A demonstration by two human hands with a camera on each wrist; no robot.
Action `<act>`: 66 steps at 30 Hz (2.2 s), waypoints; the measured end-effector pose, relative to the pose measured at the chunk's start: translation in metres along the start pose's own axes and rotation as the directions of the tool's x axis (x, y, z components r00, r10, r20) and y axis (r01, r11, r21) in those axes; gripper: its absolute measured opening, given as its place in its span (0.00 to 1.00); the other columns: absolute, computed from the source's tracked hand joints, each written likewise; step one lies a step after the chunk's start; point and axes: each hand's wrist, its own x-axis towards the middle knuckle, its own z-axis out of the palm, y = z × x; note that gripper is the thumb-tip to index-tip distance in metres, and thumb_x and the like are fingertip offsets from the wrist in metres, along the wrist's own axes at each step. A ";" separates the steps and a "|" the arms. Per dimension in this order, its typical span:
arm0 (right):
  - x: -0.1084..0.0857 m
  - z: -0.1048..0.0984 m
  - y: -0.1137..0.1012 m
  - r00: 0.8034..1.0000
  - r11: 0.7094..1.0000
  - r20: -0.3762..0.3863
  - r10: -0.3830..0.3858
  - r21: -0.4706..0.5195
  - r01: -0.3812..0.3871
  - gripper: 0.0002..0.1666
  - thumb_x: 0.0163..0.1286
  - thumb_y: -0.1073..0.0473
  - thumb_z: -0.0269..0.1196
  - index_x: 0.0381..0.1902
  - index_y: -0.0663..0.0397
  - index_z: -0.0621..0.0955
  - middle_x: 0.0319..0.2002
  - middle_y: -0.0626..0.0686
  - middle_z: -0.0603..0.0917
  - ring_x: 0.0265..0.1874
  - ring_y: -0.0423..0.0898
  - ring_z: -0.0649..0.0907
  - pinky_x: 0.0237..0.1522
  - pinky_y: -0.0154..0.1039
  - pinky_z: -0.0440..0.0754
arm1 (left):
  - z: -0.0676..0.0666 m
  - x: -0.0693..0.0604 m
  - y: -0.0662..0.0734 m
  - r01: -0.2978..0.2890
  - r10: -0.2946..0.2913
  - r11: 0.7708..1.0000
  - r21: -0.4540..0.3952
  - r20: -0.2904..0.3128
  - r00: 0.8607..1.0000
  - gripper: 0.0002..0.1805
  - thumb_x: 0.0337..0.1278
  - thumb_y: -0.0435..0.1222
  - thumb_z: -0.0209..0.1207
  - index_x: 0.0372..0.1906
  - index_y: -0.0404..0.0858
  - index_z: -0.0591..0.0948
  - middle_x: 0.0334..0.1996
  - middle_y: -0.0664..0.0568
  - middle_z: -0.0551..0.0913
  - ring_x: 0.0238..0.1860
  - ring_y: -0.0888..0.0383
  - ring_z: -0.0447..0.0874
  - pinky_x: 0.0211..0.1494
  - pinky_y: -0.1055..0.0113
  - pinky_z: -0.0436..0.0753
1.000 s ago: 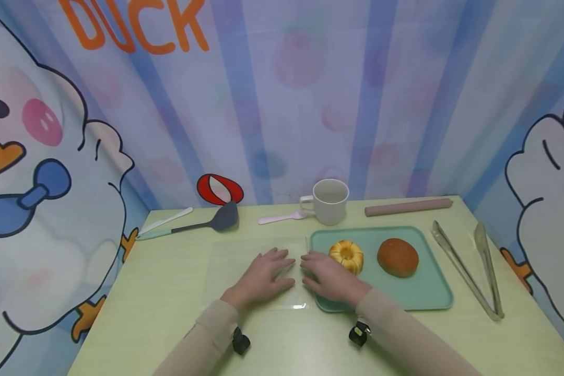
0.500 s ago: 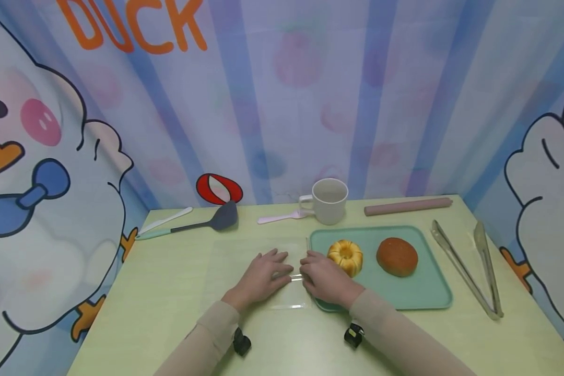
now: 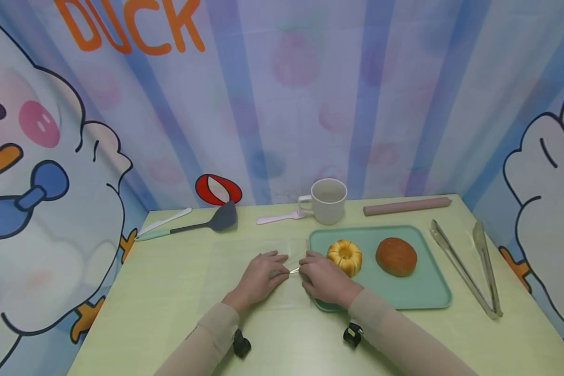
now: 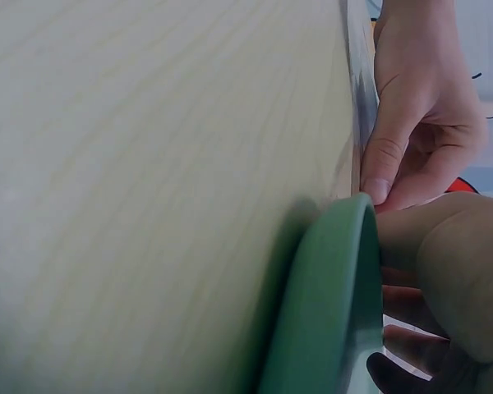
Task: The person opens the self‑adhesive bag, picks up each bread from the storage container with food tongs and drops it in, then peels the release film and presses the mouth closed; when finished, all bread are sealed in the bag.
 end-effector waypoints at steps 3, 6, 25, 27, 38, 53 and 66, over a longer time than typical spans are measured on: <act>0.000 -0.001 0.001 1.000 1.000 0.005 0.000 0.003 0.000 0.10 0.67 0.60 0.73 0.43 0.59 0.88 0.56 0.62 0.88 0.66 0.65 0.80 0.69 0.55 0.78 | -0.001 0.001 0.000 -0.018 0.018 1.000 0.007 -0.015 1.000 0.04 0.67 0.39 0.70 0.40 0.44 0.92 0.61 0.44 0.86 0.67 0.37 0.79 0.65 0.27 0.74; 0.001 -0.001 0.001 1.000 1.000 0.009 0.000 0.008 0.000 0.09 0.67 0.61 0.72 0.42 0.59 0.88 0.55 0.61 0.88 0.66 0.65 0.80 0.69 0.55 0.77 | -0.001 0.002 0.000 -0.033 0.034 0.999 0.026 -0.031 0.999 0.03 0.68 0.37 0.68 0.39 0.43 0.91 0.60 0.43 0.87 0.67 0.36 0.80 0.65 0.28 0.75; -0.004 0.002 -0.001 0.998 0.998 -0.032 -0.057 0.003 0.058 0.38 0.70 0.51 0.71 0.75 0.50 0.75 0.53 0.54 0.88 0.57 0.56 0.84 0.59 0.53 0.84 | -0.002 -0.001 0.002 0.120 -0.124 0.987 -0.110 -0.026 0.992 0.08 0.77 0.39 0.59 0.53 0.41 0.80 0.55 0.48 0.85 0.60 0.47 0.83 0.71 0.42 0.74; -0.004 0.002 -0.002 0.998 0.998 -0.036 -0.060 0.011 0.060 0.38 0.70 0.51 0.71 0.75 0.51 0.75 0.52 0.54 0.88 0.56 0.55 0.84 0.57 0.53 0.85 | -0.003 -0.003 0.002 0.141 -0.143 0.984 -0.111 -0.006 0.990 0.10 0.76 0.40 0.61 0.54 0.42 0.80 0.55 0.50 0.85 0.60 0.49 0.83 0.73 0.43 0.73; -0.003 0.001 -0.003 0.999 0.999 -0.019 -0.028 0.016 0.028 0.39 0.71 0.44 0.71 0.75 0.50 0.75 0.55 0.56 0.87 0.58 0.57 0.83 0.56 0.54 0.85 | -0.005 -0.003 0.001 0.165 -0.165 0.986 -0.035 0.000 0.986 0.09 0.71 0.43 0.66 0.48 0.44 0.84 0.58 0.50 0.86 0.68 0.46 0.80 0.74 0.46 0.74; -0.003 0.000 -0.007 0.998 0.999 -0.040 -0.044 -0.033 0.042 0.36 0.70 0.40 0.70 0.69 0.53 0.81 0.49 0.54 0.85 0.47 0.49 0.81 0.41 0.46 0.85 | -0.007 -0.007 0.004 0.149 -0.151 0.988 -0.028 -0.090 0.984 0.03 0.71 0.37 0.66 0.43 0.43 0.82 0.56 0.46 0.86 0.67 0.45 0.80 0.74 0.49 0.74; 0.000 0.001 -0.010 0.996 0.998 0.073 0.057 -0.026 -0.055 0.37 0.69 0.36 0.70 0.69 0.48 0.80 0.69 0.64 0.75 0.68 0.61 0.74 0.58 0.66 0.81 | -0.009 -0.009 -0.002 0.085 -0.109 0.987 -0.139 -0.174 0.979 0.04 0.77 0.36 0.53 0.44 0.41 0.78 0.63 0.45 0.83 0.69 0.45 0.77 0.76 0.49 0.70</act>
